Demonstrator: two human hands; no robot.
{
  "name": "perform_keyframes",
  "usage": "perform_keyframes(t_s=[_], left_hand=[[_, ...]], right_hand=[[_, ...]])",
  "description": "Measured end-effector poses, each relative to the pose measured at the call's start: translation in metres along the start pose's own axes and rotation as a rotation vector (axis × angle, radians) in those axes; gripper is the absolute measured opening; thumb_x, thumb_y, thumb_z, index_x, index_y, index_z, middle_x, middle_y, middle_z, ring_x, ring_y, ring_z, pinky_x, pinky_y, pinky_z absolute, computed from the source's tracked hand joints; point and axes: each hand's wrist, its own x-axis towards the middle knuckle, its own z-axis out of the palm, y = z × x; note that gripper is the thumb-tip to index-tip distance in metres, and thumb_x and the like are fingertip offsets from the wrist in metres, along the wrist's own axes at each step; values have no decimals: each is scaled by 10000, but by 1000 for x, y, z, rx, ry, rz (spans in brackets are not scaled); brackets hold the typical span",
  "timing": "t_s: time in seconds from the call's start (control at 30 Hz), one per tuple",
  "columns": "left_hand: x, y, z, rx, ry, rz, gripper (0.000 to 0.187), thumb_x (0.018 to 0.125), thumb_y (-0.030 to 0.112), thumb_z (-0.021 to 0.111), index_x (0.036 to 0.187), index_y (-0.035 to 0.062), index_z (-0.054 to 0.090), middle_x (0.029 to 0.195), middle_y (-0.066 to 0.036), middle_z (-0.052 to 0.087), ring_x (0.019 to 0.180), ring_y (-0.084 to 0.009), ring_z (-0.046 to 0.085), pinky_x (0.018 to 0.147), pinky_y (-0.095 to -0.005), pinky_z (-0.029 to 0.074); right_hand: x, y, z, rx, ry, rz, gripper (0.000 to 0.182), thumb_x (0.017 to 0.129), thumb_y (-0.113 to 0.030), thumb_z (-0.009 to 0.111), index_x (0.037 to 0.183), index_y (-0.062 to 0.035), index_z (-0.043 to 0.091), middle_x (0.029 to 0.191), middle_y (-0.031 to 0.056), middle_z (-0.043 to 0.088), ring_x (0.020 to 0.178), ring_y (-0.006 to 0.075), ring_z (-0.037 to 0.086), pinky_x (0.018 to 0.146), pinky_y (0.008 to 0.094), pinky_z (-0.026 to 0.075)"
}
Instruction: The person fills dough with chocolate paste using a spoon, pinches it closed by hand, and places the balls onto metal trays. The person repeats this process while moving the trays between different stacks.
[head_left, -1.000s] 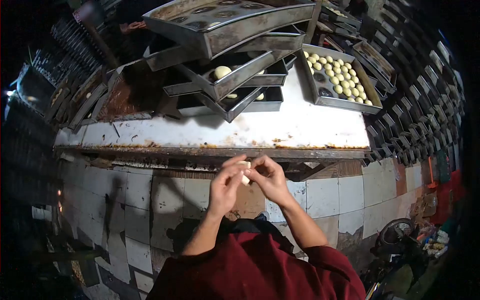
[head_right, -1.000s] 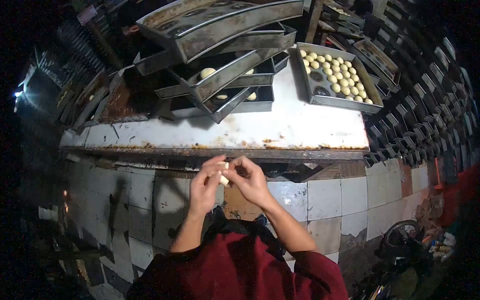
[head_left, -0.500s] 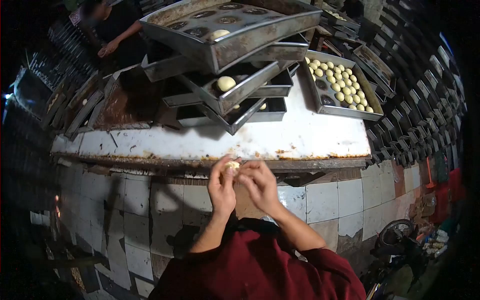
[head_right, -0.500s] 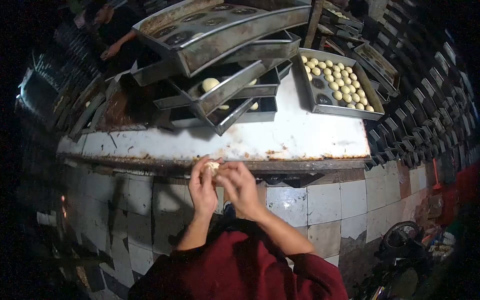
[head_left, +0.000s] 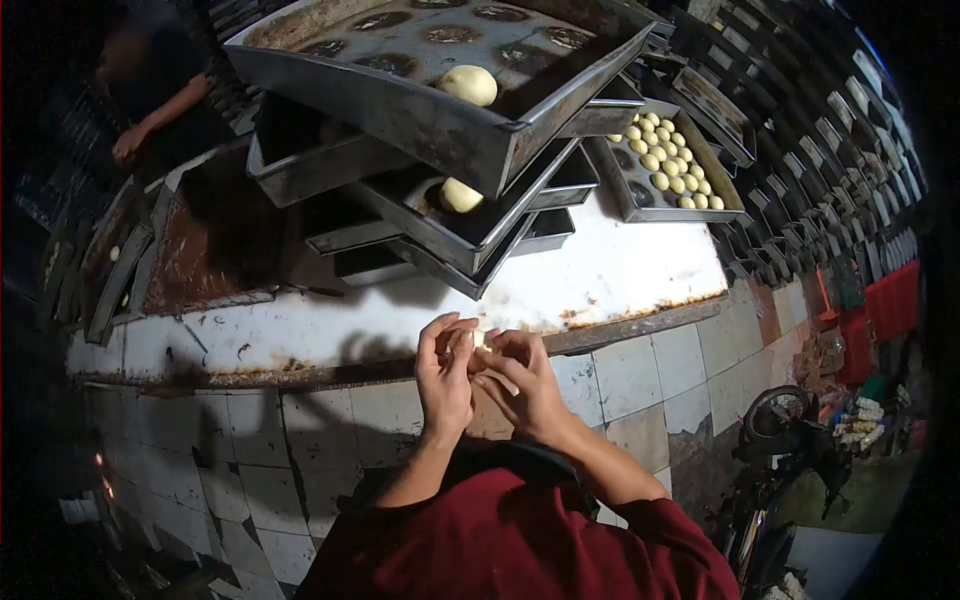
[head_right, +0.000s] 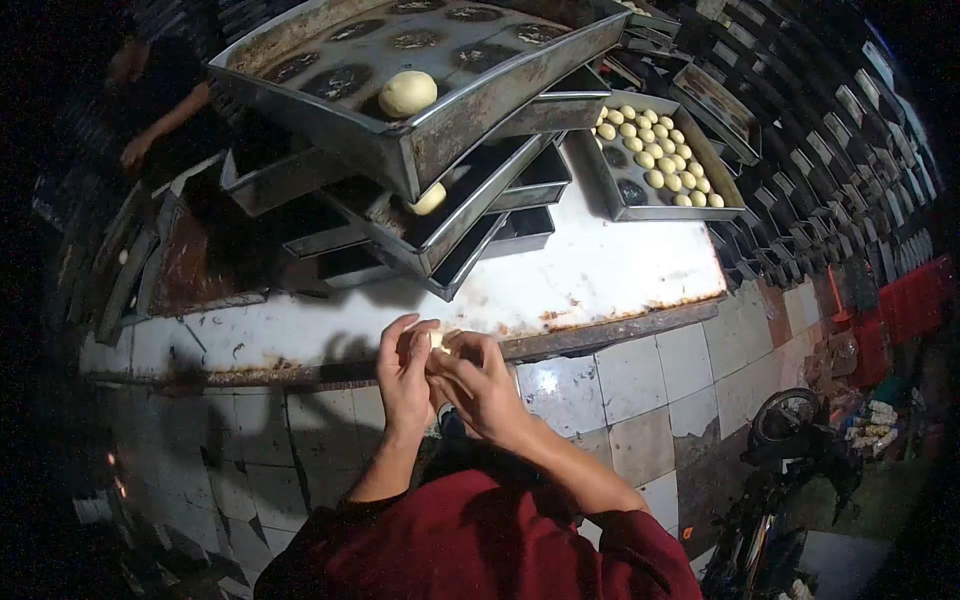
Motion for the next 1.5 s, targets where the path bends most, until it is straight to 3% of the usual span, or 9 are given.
perform_keyframes(t_s=[0.13,0.2,0.33,0.53,0.8,0.9,1.27,1.4,1.5], left_hand=[[-2,-7,14,-134,-126,-110,224,918,74,477,1102,-36,542,1152,-140,562,1029,-167,546,882,-274,423],[-10,1,26,169,-311,235,241,919,72,471,1123,-40,535,1181,-155,545,1033,-198,557,873,-295,441],[-10,-13,50,438,-385,442,222,919,71,467,1102,-37,534,1147,-158,554,1006,-210,573,841,-296,467],[-25,-38,114,-256,-65,-27,160,917,49,465,1045,-22,531,1101,-148,553,1003,-196,565,802,-250,475],[-47,-28,134,556,-198,608,177,897,54,501,1050,-24,545,1176,-147,521,1074,-224,533,859,-303,454],[-44,-43,130,-213,133,196,178,910,58,489,1048,-43,539,1133,-132,540,1037,-206,546,860,-299,453],[-9,-56,127,-421,176,-65,311,941,262,455,1139,27,499,1097,-73,551,979,-162,548,819,-303,474],[8,-22,106,-594,-281,-513,655,887,598,291,1235,58,418,1129,-63,528,1024,-163,517,877,-327,425],[21,-59,65,-778,-802,-594,753,861,638,288,1320,44,339,1291,-111,429,1220,-201,381,1016,-352,293]], right_hand=[[10,14,-18,-254,72,-145,186,740,14,671,900,17,575,929,119,538,882,233,548,755,330,468],[9,16,-37,431,54,329,131,791,4,638,881,20,544,895,88,556,774,163,557,673,274,476],[0,36,-68,504,-125,359,74,850,-20,575,886,36,544,857,69,548,733,129,547,668,234,475],[-15,46,-111,49,67,-158,143,754,-9,654,892,-10,620,915,106,528,806,218,542,729,303,458],[-5,74,-149,477,-339,154,95,773,-1,642,853,6,591,871,95,530,790,200,539,701,279,452],[-12,60,-134,250,-100,-215,121,755,-26,666,873,-21,640,885,106,509,822,194,503,707,287,431],[14,85,-80,148,209,-104,257,777,-7,604,1031,-24,560,994,151,590,988,313,534,828,361,436],[28,77,-87,-104,46,-367,240,754,-43,639,988,-18,594,1142,178,521,1053,353,510,865,428,426],[73,38,-141,112,-350,67,231,777,-61,646,996,-11,588,1071,168,556,946,304,576,792,358,471]])
